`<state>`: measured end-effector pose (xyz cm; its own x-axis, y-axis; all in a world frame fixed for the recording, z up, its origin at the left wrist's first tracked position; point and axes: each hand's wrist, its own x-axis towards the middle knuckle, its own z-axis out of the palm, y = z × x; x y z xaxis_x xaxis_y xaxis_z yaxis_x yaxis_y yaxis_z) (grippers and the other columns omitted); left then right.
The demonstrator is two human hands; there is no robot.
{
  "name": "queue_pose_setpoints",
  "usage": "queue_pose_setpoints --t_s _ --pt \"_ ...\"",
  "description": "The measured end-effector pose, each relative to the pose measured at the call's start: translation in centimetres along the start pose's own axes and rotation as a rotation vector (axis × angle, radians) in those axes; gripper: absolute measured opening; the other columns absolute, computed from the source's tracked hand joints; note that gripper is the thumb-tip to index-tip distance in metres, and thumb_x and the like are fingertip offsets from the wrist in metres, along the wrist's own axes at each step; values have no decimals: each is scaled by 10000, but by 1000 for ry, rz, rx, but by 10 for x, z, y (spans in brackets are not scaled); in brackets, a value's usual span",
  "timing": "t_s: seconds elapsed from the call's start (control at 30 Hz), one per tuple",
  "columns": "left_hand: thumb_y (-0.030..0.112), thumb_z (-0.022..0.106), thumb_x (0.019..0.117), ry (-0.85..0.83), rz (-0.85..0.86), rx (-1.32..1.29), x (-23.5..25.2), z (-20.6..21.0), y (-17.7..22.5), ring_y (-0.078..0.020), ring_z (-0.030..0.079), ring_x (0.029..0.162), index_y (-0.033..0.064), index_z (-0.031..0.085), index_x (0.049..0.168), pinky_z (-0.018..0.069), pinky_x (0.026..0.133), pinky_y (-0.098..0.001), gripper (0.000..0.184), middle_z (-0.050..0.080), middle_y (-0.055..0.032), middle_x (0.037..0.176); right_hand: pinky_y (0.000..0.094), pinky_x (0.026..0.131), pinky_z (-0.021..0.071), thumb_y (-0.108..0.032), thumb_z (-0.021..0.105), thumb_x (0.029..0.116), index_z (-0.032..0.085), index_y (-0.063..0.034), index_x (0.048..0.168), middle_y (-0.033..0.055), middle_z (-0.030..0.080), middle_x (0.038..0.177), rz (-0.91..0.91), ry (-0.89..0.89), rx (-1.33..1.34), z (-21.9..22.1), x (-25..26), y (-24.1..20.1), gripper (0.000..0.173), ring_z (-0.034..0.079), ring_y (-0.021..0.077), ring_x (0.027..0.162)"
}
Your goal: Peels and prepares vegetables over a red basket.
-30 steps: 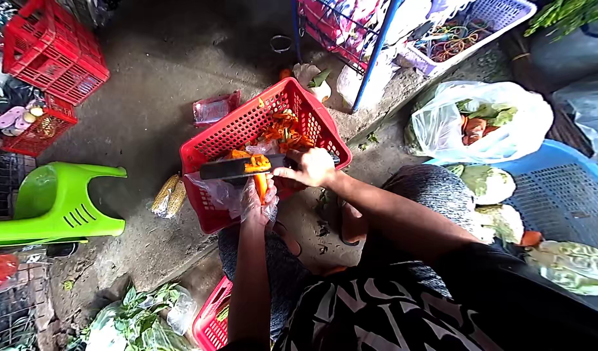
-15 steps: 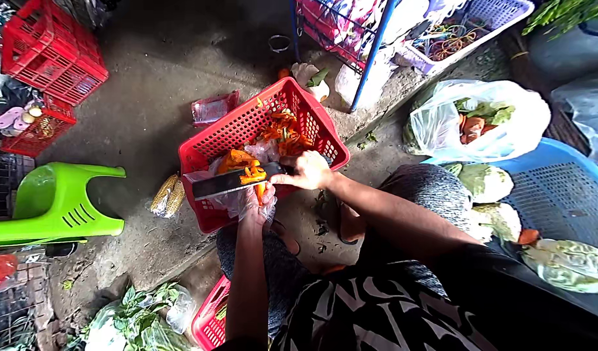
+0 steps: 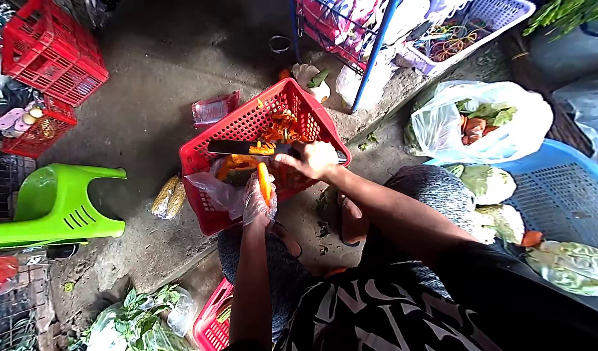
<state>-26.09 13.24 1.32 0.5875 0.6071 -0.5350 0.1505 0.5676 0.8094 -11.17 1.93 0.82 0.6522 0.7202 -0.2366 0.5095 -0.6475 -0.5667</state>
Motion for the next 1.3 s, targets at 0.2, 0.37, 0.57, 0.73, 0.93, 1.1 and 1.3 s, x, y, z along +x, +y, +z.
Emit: queue_pose_setpoints --t_s 0.2,0.37,0.57,0.73,0.93,1.1,1.3 --pt "278 235 1122 -24 -105 -153 -8 7 8 -56 430 382 96 478 864 381 352 -178 398 479 -1 557 643 754 514 -835 431 895 720 -61 1079 196 718 884 -183 11 88 14 -20 -12 846 705 418 885" --pt "372 216 1113 -207 -158 -319 -3 -6 13 -60 490 377 66 558 907 408 335 -170 503 558 -14 595 658 766 518 -831 387 915 718 -76 1054 181 711 876 -98 51 203 5 -4 -2 836 702 403 881" --pt "380 218 1112 -169 -143 -295 -4 -4 10 -60 469 371 78 550 898 400 335 -171 497 531 -7 585 656 775 519 -866 361 892 708 -65 1108 206 718 891 -130 17 63 9 -11 -9 900 707 432 907" --pt "260 232 1117 54 -45 -224 -7 0 9 -65 506 453 91 501 912 449 416 -191 378 527 -5 612 634 716 528 -844 427 881 733 -50 1062 182 722 852 -300 105 31 10 -23 -7 870 714 407 839" --pt "214 194 1119 -45 123 -307 -13 -9 -6 -61 667 723 134 591 1021 570 653 -224 417 673 16 806 524 605 536 -755 516 902 721 -25 905 130 677 732 -659 281 1 39 -29 -8 758 695 327 706" --pt "265 209 1117 64 -64 -307 -11 2 11 -62 498 446 116 481 867 436 408 -184 398 507 3 592 608 694 548 -765 506 910 727 -10 1049 196 721 850 -372 190 -15 34 -18 -6 799 722 414 829" --pt "190 233 1108 0 57 -360 -11 -8 -2 -75 633 678 126 539 1008 555 617 -235 328 627 2 777 605 709 532 -765 531 897 737 -19 1026 180 720 841 -475 71 47 25 -29 -12 785 711 387 823"
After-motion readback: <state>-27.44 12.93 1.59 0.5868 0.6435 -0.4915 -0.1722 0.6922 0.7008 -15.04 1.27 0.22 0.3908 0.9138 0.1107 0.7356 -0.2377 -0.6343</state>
